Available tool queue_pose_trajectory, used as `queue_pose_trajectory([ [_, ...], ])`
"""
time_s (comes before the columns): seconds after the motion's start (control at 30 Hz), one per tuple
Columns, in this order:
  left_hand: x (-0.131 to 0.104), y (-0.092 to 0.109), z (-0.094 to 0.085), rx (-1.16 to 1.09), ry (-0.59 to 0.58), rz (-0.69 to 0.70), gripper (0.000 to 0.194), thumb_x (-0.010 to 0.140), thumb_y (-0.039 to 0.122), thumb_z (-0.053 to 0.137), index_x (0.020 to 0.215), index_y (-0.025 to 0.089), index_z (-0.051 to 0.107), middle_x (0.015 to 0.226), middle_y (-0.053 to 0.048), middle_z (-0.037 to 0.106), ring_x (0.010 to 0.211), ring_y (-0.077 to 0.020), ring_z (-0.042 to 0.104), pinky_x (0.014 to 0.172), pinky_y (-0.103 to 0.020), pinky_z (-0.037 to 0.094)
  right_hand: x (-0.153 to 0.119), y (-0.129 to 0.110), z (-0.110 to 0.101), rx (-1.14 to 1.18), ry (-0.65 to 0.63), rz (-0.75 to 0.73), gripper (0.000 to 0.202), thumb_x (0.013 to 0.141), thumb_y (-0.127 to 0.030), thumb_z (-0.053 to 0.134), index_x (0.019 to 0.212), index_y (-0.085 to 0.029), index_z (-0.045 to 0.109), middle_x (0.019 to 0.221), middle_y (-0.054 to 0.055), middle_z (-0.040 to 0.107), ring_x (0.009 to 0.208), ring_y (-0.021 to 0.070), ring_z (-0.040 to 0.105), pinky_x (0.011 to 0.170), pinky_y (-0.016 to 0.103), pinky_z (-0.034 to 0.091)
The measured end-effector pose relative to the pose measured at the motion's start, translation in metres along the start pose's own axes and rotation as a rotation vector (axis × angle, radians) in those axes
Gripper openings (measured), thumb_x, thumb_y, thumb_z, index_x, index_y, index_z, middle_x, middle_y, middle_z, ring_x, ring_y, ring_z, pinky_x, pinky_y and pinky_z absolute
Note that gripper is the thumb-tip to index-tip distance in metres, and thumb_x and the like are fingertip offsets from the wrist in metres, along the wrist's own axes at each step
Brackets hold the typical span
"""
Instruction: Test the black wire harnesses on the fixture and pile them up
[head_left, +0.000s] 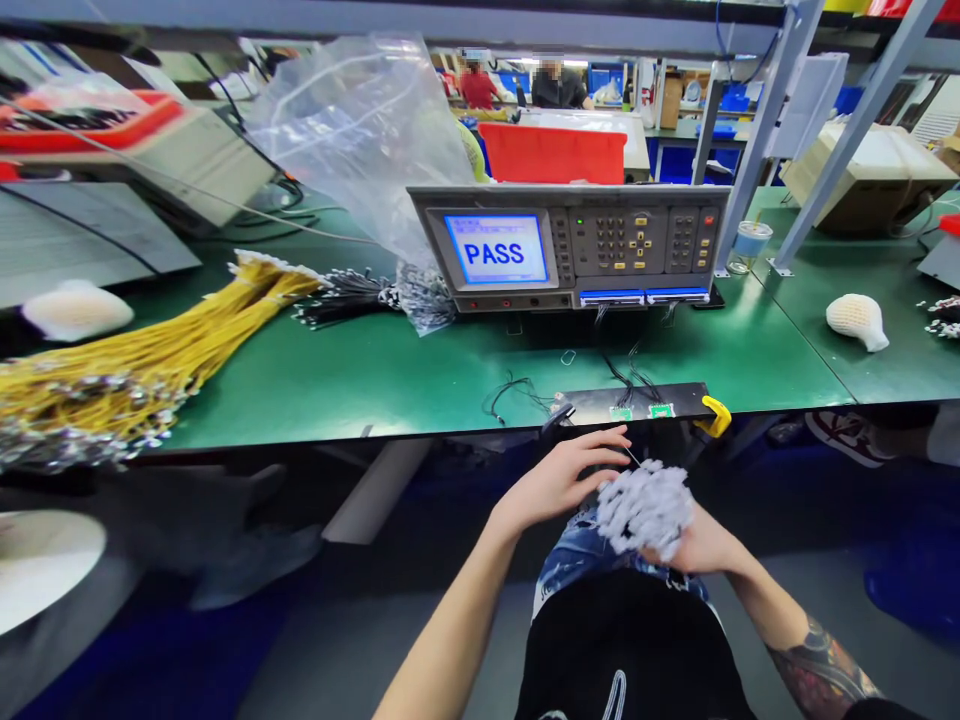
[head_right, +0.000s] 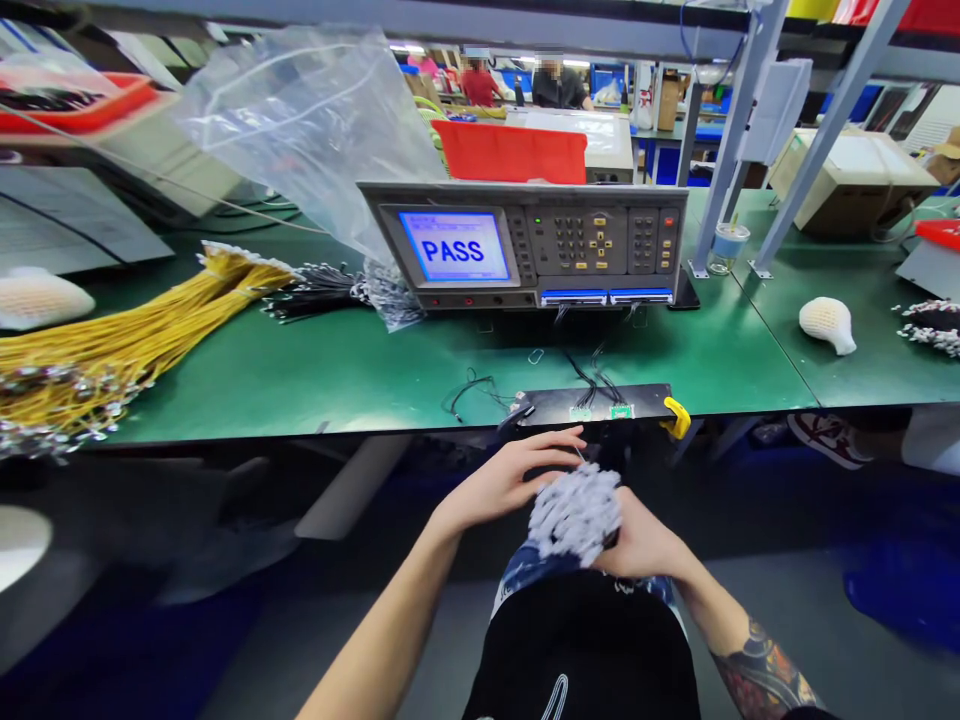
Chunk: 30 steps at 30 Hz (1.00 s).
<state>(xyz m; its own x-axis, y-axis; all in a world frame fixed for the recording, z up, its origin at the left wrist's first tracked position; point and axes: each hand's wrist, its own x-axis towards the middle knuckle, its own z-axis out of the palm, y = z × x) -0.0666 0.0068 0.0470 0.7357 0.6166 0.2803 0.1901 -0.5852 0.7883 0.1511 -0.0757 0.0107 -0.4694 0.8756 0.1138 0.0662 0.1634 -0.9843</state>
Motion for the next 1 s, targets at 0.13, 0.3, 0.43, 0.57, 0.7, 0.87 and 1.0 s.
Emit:
queue_pose_trajectory([
  [0.13,-0.016,0.015,-0.002,0.04,0.155,0.065,0.02,0.096,0.027,0.067,0.077,0.02,0.07,0.096,-0.01,0.077,0.113,-0.027,0.071,0.097,-0.04,0.057,-0.011,0.005,-0.018,0.435,0.263,0.099,0.022,0.082,-0.031,0.072,0.098,-0.016,0.069,0.048,-0.011,0.043,0.037,0.0089,0.038,0.048,0.028,0.042],
  [0.3,-0.02,0.041,0.008,-0.26,0.348,0.039,0.053,0.09,0.053,0.069,0.052,0.022,0.049,0.053,-0.003,0.057,0.069,-0.0253,0.069,0.081,-0.046,0.059,-0.005,0.009,-0.017,0.744,0.345,0.191,0.016,0.073,-0.019,0.076,0.085,-0.017,0.066,0.043,-0.013,0.04,0.035,0.0066,0.036,0.048,0.026,0.042],
  [0.43,-0.019,0.03,0.025,-0.84,0.53,0.005,0.05,0.087,0.048,0.066,0.049,0.021,0.047,0.047,0.002,0.047,0.036,-0.0118,0.043,0.056,-0.041,0.061,0.007,0.005,-0.01,0.803,0.393,0.151,0.02,0.072,-0.02,0.075,0.088,-0.018,0.063,0.043,-0.014,0.04,0.035,0.0064,0.036,0.048,0.026,0.042],
  [0.57,-0.022,-0.002,0.04,-1.028,0.626,-0.108,0.019,0.085,0.032,0.063,0.088,0.022,0.079,0.103,-0.01,0.078,0.051,-0.0126,0.062,0.035,-0.022,0.044,0.016,0.003,-0.006,0.714,0.427,0.096,0.021,0.075,-0.02,0.077,0.09,-0.018,0.063,0.045,-0.013,0.042,0.036,0.008,0.04,0.049,0.028,0.044],
  [0.7,-0.015,-0.014,0.054,-0.943,0.551,-0.306,0.047,0.081,0.038,0.08,0.127,0.029,0.074,0.155,-0.013,0.056,0.117,-0.031,0.071,0.035,-0.011,0.034,0.013,0.007,-0.005,0.505,0.46,-0.013,0.025,0.08,-0.03,0.08,0.097,-0.018,0.067,0.049,-0.01,0.048,0.039,0.0099,0.043,0.05,0.03,0.044],
  [0.87,0.003,0.004,0.064,-0.992,0.31,-0.171,0.09,0.064,0.062,0.092,0.144,0.031,0.063,0.169,-0.013,0.035,0.15,-0.0391,0.04,0.092,-0.032,0.061,0.0,0.01,-0.02,0.237,0.279,0.022,0.024,0.084,-0.043,0.078,0.085,-0.02,0.072,0.053,-0.004,0.055,0.046,0.0143,0.049,0.052,0.032,0.046],
  [1.0,0.006,0.015,0.059,-0.825,0.247,-0.049,0.11,0.057,0.067,0.091,0.154,0.034,0.051,0.172,-0.013,0.027,0.152,-0.0398,0.035,0.119,-0.05,0.041,0.0,0.0,-0.037,0.028,0.19,-0.027,0.017,0.078,-0.034,0.082,0.091,-0.026,0.074,0.075,0.002,0.07,0.075,0.0244,0.066,0.081,0.045,0.058],
])
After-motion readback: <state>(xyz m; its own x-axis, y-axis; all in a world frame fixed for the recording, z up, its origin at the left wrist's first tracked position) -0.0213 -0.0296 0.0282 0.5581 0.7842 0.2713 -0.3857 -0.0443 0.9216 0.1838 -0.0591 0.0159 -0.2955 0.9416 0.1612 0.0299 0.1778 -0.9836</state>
